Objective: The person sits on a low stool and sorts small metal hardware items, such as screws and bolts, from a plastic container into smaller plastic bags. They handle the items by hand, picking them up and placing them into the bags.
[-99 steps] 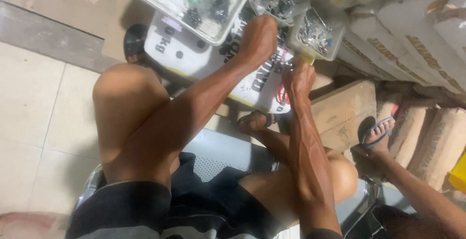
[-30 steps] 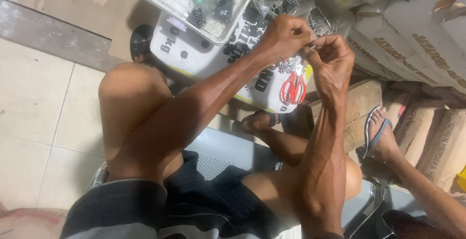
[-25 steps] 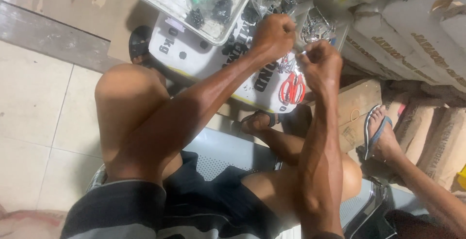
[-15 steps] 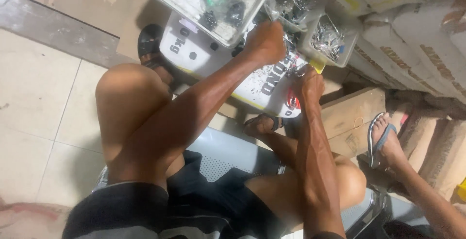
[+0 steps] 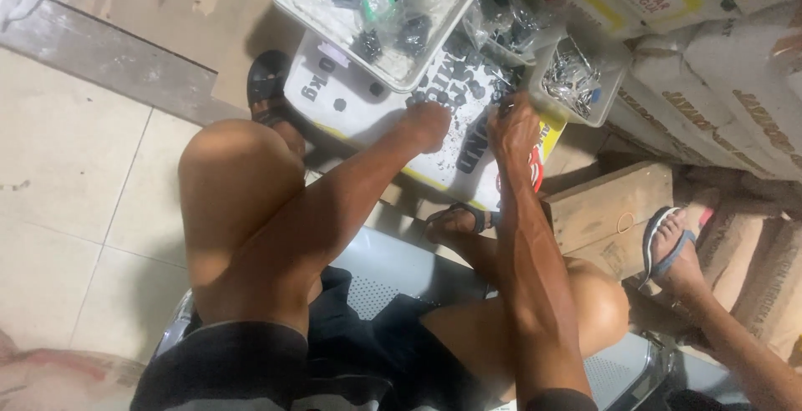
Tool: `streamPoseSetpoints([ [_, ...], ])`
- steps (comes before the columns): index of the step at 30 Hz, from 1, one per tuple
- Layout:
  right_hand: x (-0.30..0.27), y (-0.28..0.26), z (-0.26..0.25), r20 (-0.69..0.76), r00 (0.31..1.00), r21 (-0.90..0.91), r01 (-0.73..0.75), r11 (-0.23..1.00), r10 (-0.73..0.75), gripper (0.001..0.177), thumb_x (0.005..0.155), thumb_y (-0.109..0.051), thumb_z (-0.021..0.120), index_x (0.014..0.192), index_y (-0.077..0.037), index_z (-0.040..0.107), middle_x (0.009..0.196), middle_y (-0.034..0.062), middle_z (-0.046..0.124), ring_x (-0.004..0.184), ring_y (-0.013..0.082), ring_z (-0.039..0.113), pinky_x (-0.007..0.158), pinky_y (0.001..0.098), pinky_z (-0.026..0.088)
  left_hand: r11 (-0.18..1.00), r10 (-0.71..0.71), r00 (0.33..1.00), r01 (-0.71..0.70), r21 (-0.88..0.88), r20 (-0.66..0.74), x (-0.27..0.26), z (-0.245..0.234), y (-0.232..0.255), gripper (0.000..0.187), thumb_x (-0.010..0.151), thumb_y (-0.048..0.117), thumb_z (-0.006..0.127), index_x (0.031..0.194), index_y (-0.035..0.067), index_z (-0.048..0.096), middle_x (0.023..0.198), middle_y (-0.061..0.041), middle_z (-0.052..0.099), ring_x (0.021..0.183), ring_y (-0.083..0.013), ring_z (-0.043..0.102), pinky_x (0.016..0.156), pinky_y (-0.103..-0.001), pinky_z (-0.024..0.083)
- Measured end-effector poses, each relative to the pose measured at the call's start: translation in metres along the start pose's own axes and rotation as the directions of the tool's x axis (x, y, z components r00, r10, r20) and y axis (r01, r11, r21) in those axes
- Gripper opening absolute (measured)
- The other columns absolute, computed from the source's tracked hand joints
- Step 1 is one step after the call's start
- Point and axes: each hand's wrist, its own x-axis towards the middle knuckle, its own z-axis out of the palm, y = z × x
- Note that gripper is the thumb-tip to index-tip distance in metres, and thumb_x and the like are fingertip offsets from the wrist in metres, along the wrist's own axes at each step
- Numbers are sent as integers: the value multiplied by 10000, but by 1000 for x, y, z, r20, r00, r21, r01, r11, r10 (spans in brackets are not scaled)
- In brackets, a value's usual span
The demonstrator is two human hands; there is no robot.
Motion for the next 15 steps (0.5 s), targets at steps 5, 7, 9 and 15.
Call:
streamPoseSetpoints([
  [5,2,10,2,74,993,28,-91,996,88,129,863,-272,713,953,-193,760,886,131,767,943,382,743,823,525,574,997,10,998,-15,-71,-70,-24,-54,30,206,857,-16,708,1052,-61,760,1001,-237,741,1019,-421,738,828,-553,631],
  [7,-3,6,-12,92,991,97,-105,990,96,120,850,-242,718,919,-169,782,872,159,764,927,404,741,806,523,570,993,34,993,-47,-108,-111,-30,-67,45,235,866,-37,692,1090,-89,738,1066,-265,742,1069,-443,724,863,-559,632],
  [9,-10,1,-30,135,985,492,-164,855,112,159,899,-170,636,964,-87,755,816,169,720,697,275,724,528,430,529,968,-50,991,18,-250,-123,-38,-80,66,290,881,2,697,1159,-77,720,1093,-248,740,1080,-418,732,900,-549,631],
  [15,-48,-84,-180,263,961,949,-274,157,88,106,813,-56,652,917,-77,659,793,31,590,738,129,640,611,215,505,836,238,893,-388,-387,-381,-116,-156,108,296,926,69,609,1183,-59,683,1098,-292,733,1086,-483,705,935,-575,576],
])
